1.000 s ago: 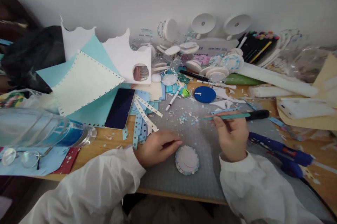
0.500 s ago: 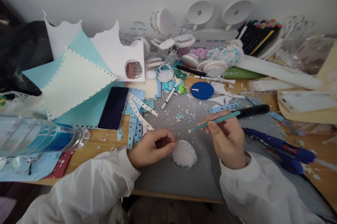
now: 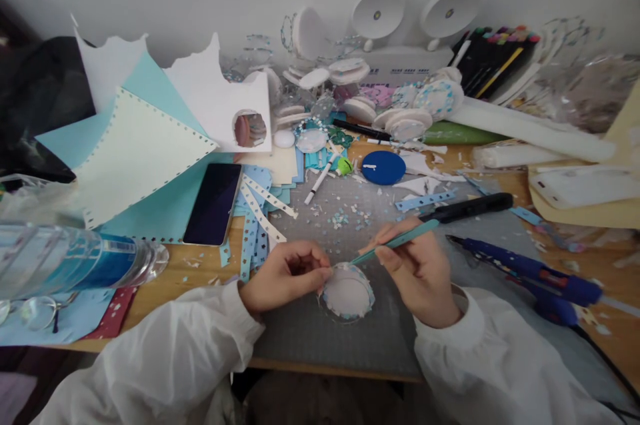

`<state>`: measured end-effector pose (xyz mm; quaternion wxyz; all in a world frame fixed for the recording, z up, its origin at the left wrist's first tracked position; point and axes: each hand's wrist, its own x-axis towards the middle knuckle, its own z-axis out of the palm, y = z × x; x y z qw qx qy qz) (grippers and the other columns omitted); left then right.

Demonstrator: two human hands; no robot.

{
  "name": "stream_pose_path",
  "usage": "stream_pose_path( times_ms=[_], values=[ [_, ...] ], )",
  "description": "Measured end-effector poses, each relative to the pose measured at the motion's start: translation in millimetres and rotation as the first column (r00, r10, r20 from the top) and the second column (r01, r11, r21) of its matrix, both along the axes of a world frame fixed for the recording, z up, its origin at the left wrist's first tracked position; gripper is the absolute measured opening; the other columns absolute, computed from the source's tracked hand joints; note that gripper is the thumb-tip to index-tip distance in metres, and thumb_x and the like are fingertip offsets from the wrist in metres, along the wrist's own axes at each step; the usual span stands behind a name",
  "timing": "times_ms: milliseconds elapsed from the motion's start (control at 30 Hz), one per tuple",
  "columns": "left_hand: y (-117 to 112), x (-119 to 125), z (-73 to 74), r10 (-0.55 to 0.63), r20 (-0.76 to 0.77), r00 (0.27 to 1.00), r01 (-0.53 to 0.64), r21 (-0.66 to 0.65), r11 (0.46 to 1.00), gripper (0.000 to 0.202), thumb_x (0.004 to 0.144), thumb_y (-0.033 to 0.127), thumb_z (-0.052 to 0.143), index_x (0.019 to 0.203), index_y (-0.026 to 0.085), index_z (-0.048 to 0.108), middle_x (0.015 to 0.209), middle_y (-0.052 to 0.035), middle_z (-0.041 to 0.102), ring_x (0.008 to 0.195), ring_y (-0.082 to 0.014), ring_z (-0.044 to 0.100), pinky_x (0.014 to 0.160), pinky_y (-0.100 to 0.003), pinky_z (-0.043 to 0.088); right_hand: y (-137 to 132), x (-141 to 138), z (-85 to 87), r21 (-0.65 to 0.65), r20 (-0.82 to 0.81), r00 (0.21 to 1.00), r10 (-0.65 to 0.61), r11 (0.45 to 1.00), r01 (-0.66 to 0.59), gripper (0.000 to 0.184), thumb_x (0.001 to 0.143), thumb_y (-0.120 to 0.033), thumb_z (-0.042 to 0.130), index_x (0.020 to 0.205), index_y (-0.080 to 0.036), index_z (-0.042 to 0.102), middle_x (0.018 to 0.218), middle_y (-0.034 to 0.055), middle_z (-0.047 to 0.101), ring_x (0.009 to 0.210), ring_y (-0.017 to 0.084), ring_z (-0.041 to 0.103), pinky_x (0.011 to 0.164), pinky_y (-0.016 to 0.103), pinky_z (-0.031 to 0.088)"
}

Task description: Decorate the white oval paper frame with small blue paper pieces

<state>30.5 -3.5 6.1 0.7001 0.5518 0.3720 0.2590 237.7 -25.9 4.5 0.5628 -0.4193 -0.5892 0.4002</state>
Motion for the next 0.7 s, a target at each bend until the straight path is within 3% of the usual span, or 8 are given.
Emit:
stream_pose_path(
  times_ms=[400,700],
  values=[
    [0.6,-0.6,-0.8,-0.015,0.032,0.999,0.015,0.014,1.000,0.027,0.081,0.036,0.068,0.076,0.012,0.057,0.055,0.0020,0.058,0.041,-0.0036,0.041,0.044,-0.017,0.033,1.2,-1.0,-1.3,0.060,0.061,0.998,-0.006,0.998,0.002,0.005,0.089,-0.018,0.056,0.092,-0.022,0.055,0.082,0.0028,0.053,0.076,0.017,0.060,0.063,0.030,0.054],
    [0.6,-0.7,0.9,-0.005,0.024,1.000,0.005,-0.006,1.000,0.033,0.078,0.042,0.070,0.074,0.012,0.057,0.053,0.0021,0.057,0.041,-0.0041,0.040,0.043,-0.018,0.032,1.7,-0.9,-0.7,0.069,0.049,0.999,-0.006,0.998,0.003,0.006,0.089,-0.017,0.056,0.091,-0.022,0.055,0.083,0.0016,0.052,0.075,0.016,0.059,0.063,0.028,0.053]
  ],
)
